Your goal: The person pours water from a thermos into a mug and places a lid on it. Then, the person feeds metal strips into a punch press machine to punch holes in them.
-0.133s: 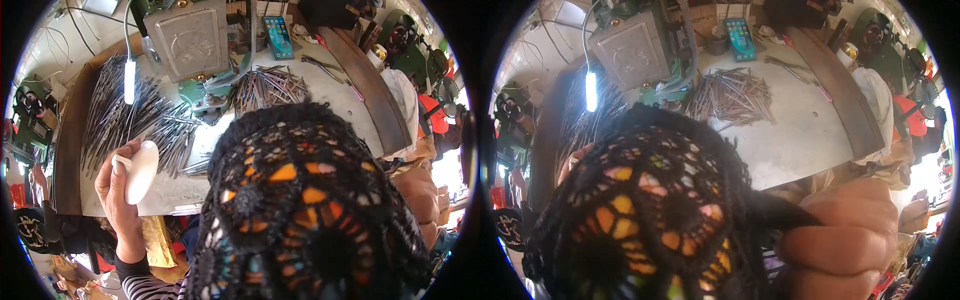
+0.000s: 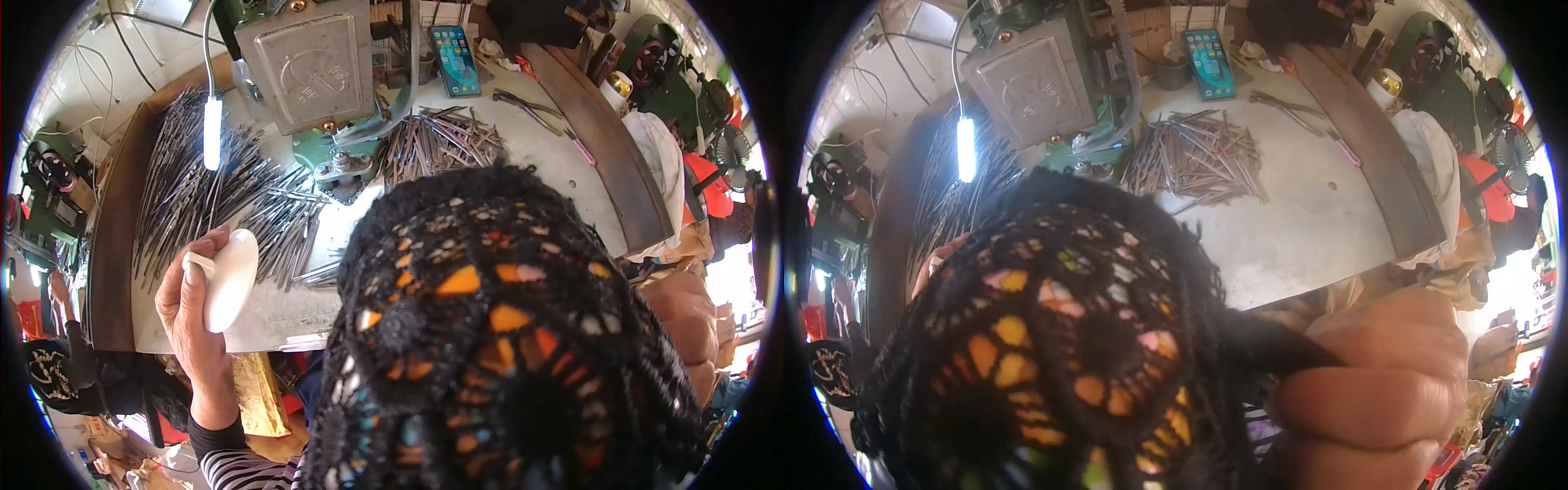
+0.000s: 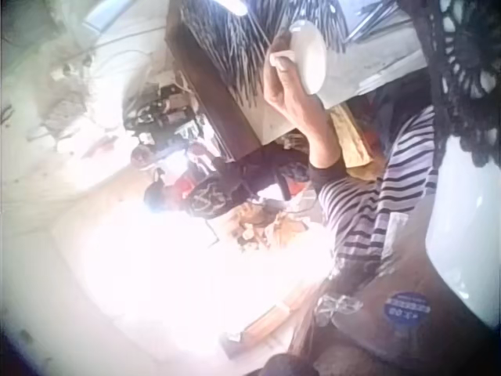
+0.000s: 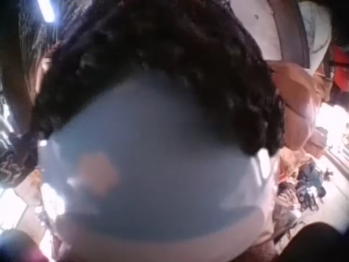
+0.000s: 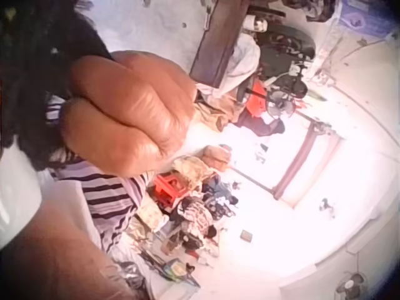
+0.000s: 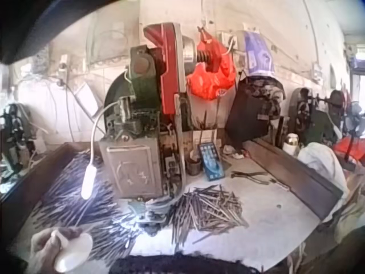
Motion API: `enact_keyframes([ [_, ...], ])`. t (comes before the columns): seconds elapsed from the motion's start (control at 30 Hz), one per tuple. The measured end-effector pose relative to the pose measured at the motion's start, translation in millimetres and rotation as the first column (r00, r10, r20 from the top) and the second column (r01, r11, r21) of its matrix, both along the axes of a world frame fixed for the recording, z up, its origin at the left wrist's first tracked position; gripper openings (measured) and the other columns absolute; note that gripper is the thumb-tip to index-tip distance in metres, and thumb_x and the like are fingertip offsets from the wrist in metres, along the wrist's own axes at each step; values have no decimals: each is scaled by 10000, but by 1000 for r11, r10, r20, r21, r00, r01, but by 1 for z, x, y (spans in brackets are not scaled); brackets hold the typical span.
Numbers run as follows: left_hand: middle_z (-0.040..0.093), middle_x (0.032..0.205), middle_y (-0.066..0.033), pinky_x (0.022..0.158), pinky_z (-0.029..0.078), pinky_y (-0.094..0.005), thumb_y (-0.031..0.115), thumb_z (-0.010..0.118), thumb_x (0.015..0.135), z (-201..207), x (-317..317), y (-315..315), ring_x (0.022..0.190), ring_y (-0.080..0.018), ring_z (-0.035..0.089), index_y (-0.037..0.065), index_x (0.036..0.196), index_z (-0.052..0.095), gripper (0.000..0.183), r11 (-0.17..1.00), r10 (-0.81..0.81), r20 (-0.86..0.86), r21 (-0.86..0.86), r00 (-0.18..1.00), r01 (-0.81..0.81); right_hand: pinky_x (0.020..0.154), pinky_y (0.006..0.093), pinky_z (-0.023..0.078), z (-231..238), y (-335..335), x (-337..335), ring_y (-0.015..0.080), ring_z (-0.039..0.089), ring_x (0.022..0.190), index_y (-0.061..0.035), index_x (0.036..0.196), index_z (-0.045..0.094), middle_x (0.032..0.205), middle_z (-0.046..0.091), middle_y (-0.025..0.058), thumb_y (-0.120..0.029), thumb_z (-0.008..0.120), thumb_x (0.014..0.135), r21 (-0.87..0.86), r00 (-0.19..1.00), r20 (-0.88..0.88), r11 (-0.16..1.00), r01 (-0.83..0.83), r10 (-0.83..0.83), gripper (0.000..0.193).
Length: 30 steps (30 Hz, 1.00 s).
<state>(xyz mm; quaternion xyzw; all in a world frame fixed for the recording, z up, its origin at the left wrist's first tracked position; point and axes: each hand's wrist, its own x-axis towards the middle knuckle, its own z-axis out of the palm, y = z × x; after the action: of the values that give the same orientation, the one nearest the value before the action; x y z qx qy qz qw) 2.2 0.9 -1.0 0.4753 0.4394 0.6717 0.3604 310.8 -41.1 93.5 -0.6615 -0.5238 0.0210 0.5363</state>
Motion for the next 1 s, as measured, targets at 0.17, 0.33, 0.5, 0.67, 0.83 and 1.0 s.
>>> enact_keyframes([
  [0.17, 641, 1112, -213, 987, 449, -398, 175, 537, 960, -2, 8, 1, 1104, -288, 592, -73, 1073, 627, 287, 998, 55, -64, 17, 996, -54, 610, 207, 404, -7, 6, 2, 60, 483, 563, -179, 635, 428, 639, 464, -66, -240, 354, 892, 11, 987, 157, 999, 41, -42, 275],
  [0.33, 643, 1110, -209, 986, 448, -399, 180, 540, 959, -8, 11, 5, 1104, -287, 592, -75, 1071, 624, 290, 998, 52, -92, 37, 994, -49, 608, 207, 405, -16, 8, 9, 65, 482, 566, -175, 635, 432, 640, 468, -61, -213, 363, 890, 62, 984, 169, 996, -69, 58, 267],
  [0.5, 644, 1108, -206, 989, 444, -402, 182, 548, 955, -18, 16, 8, 1104, -292, 593, -74, 1060, 630, 288, 998, 52, -80, 27, 995, -50, 606, 207, 407, -26, 9, 15, 69, 481, 569, -170, 635, 436, 640, 472, -56, -186, 373, 888, 88, 976, 165, 983, -159, 143, 261],
  [0.67, 645, 1106, -206, 991, 444, -402, 190, 562, 948, -29, 23, 11, 1105, -301, 595, -74, 1045, 638, 291, 998, 59, -97, 10, 994, -58, 604, 207, 409, -37, 11, 22, 74, 481, 571, -166, 635, 440, 641, 475, -51, -159, 382, 885, 106, 962, 154, 964, -243, 226, 257],
  [0.83, 649, 1098, -207, 989, 446, -402, 194, 573, 943, -43, 27, 11, 1104, -301, 595, -73, 1049, 640, 295, 998, 58, -94, 19, 994, -57, 602, 207, 410, -48, 11, 30, 79, 480, 574, -161, 635, 444, 641, 479, -46, -132, 391, 883, 121, 938, 133, 934, -335, 319, 255],
  [1.0, 650, 1102, -206, 984, 449, -400, 197, 581, 939, -29, 18, 5, 1101, -301, 597, -67, 1051, 646, 294, 998, 62, -68, 12, 996, -62, 600, 207, 412, -34, 7, 25, 83, 479, 577, -157, 636, 449, 642, 483, -40, -105, 401, 880, 129, 879, 44, 869, -477, 476, 255],
])
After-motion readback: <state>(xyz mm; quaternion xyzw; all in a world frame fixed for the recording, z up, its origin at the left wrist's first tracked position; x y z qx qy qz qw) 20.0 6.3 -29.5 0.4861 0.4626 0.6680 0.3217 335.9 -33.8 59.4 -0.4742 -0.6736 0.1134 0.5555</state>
